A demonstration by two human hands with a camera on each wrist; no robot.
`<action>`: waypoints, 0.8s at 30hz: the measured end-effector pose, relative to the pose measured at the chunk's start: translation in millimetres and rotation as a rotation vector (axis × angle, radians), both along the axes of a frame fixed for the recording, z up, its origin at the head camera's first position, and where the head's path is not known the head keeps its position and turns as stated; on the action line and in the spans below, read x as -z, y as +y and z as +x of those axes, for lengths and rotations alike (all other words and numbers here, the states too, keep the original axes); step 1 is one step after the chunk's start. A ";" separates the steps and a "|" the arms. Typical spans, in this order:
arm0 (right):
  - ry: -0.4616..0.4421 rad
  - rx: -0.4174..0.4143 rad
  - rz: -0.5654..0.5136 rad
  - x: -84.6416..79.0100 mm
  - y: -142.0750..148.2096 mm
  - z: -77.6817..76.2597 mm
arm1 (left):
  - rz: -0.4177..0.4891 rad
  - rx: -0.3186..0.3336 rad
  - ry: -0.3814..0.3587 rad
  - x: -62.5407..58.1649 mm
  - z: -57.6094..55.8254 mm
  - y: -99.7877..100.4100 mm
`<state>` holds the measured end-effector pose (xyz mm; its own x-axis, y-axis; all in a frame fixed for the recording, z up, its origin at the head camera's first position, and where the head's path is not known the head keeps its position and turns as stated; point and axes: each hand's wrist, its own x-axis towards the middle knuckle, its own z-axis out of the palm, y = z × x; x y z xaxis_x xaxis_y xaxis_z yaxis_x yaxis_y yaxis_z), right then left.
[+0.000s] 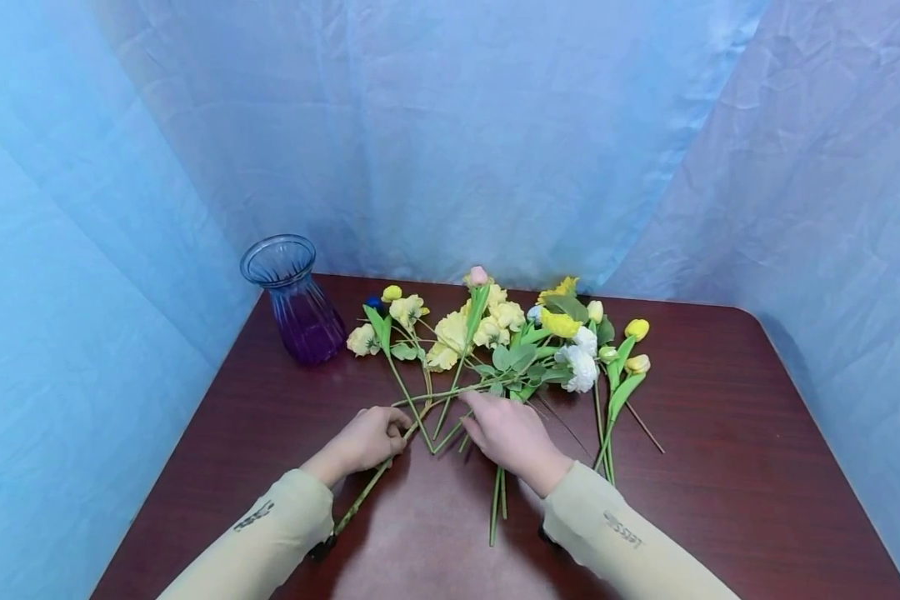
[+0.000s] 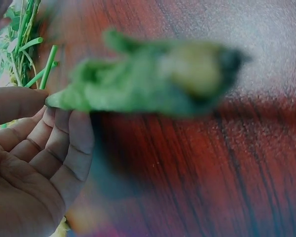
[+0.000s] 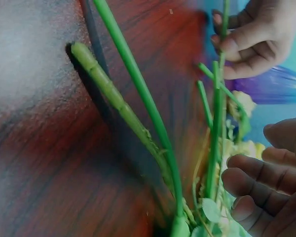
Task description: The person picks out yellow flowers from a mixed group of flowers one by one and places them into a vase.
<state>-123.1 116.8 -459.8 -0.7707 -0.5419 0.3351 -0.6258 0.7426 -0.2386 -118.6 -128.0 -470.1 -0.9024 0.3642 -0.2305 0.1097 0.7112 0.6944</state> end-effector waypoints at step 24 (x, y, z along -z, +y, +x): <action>0.275 -0.011 0.261 5.2 1.3 -37.8 | 0.010 -0.004 -0.012 1.8 4.3 -4.2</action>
<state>-160.9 118.2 -464.9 -0.6647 -0.6443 0.3781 -0.6489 0.7488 0.1353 -114.4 -132.2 -471.9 -0.9011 0.3629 -0.2373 0.0988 0.7048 0.7025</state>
